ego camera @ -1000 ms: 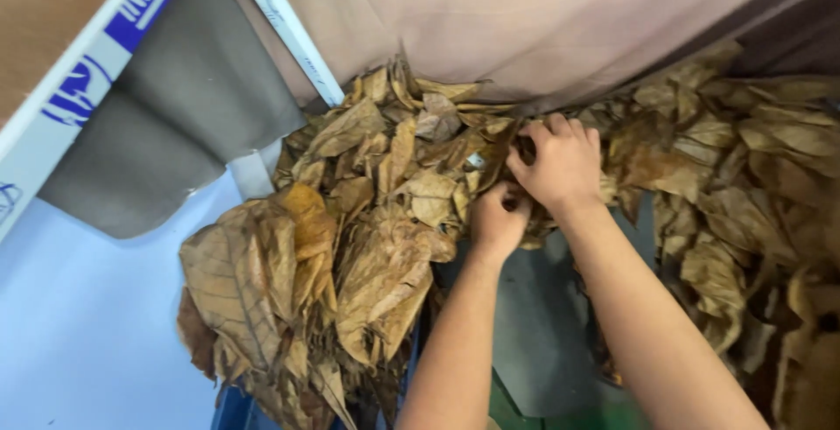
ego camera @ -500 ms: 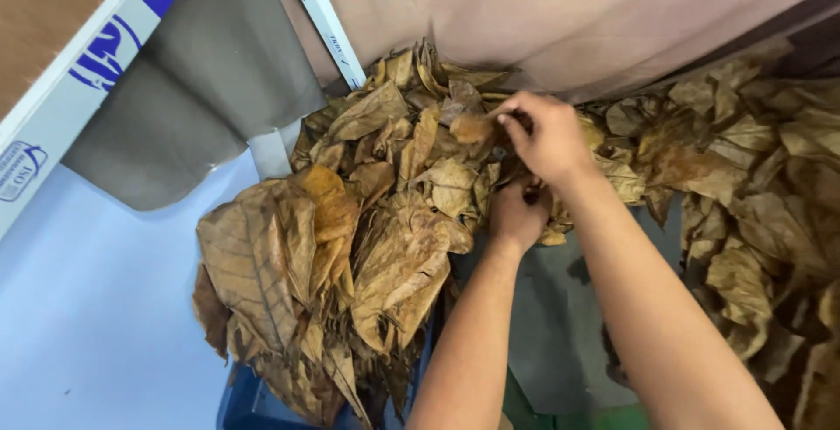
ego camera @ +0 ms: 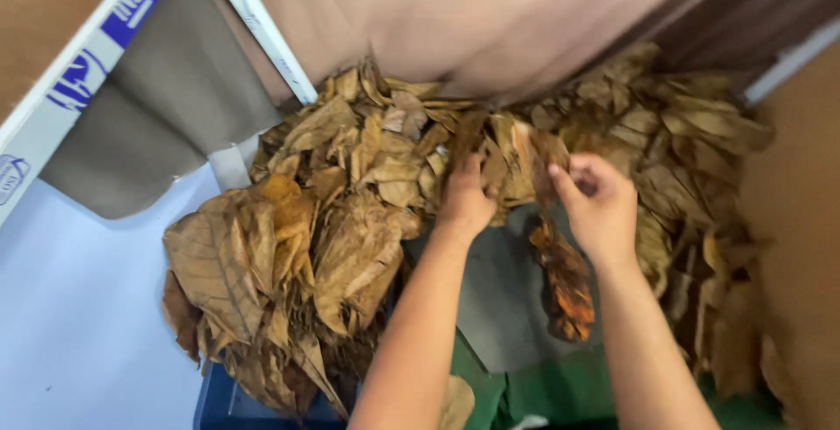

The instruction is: The person is selecting dried leaves from a pile, tearing them to size, and rolling them into small cylinders on a flat board.

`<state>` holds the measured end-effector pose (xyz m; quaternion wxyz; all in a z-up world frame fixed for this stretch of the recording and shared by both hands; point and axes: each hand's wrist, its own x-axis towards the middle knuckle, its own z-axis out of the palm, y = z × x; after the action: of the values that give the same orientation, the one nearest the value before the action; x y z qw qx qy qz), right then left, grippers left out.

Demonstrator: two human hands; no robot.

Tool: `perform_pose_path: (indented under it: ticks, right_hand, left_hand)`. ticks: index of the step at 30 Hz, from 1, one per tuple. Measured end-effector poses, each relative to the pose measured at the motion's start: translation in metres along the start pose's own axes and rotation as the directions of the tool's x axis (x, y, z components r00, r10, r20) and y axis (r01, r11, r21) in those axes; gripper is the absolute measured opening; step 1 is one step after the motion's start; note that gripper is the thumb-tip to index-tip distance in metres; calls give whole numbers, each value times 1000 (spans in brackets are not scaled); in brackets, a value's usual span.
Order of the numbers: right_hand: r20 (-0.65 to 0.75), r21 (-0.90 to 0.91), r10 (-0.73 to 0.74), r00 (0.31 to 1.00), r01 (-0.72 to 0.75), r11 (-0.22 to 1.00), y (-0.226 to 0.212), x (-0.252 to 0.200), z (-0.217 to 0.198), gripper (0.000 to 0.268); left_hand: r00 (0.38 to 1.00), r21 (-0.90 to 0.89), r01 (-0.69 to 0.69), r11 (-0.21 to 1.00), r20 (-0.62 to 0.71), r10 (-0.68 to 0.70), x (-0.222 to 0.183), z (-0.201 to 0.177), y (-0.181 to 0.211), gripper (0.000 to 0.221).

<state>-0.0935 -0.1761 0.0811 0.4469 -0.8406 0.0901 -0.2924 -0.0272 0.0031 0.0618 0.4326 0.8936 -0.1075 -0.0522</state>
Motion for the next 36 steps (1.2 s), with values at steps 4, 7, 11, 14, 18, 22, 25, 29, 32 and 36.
perform_pose_path:
  ticks: [4,7,11,14,18,22,25,29,32,36]
  right_hand:
    - [-2,91,152,988,-151,984,31,-65,-14,19]
    - [60,208,330,942,-335,919,25,-104,-12,17]
    - [165,170,385,908,-411,896,24,-135,-3,19]
    - [208,119,380,901,-409,905,29,-139,-1,19]
    - [249,-202,354,901,-309,929,47,-147,8,23]
    - [253,-273,328,910,-258,927,35,-149,8,31]
    - [260,-283,343,903,-269,921,27,-147,6,33]
    - [274,-223,330,903,-275,935,12,-142,-1,42]
    - [285,-225,313,906,-255,941,11,-140,-4,47]
    - [306,-249,302,903,-230,941,14,-140,-3,40]
  left_hand:
    - [978,-30,-111,993,-183,103,-38,-8,22,36]
    - [964,-310,-78,947,-265,-7,-84,3,28,33]
    - [975,-442,160,882,-69,-211,-132,25,12,64]
    - [962,-507,160,847,-111,-248,-145,40,-7,59]
    - [969,-366,81,927,-189,-159,-153,34,-4,44]
    - [958,-15,-73,997,-280,66,-150,51,-28,26]
    - [895,92,-242,966,-363,259,-150,64,-51,23]
    - [867,218,-284,934,-357,347,-155,64,-52,23]
    - [899,278,-235,931,-303,317,-165,51,-32,36]
    - [960,318,-153,936,-179,218,-172,33,-9,49]
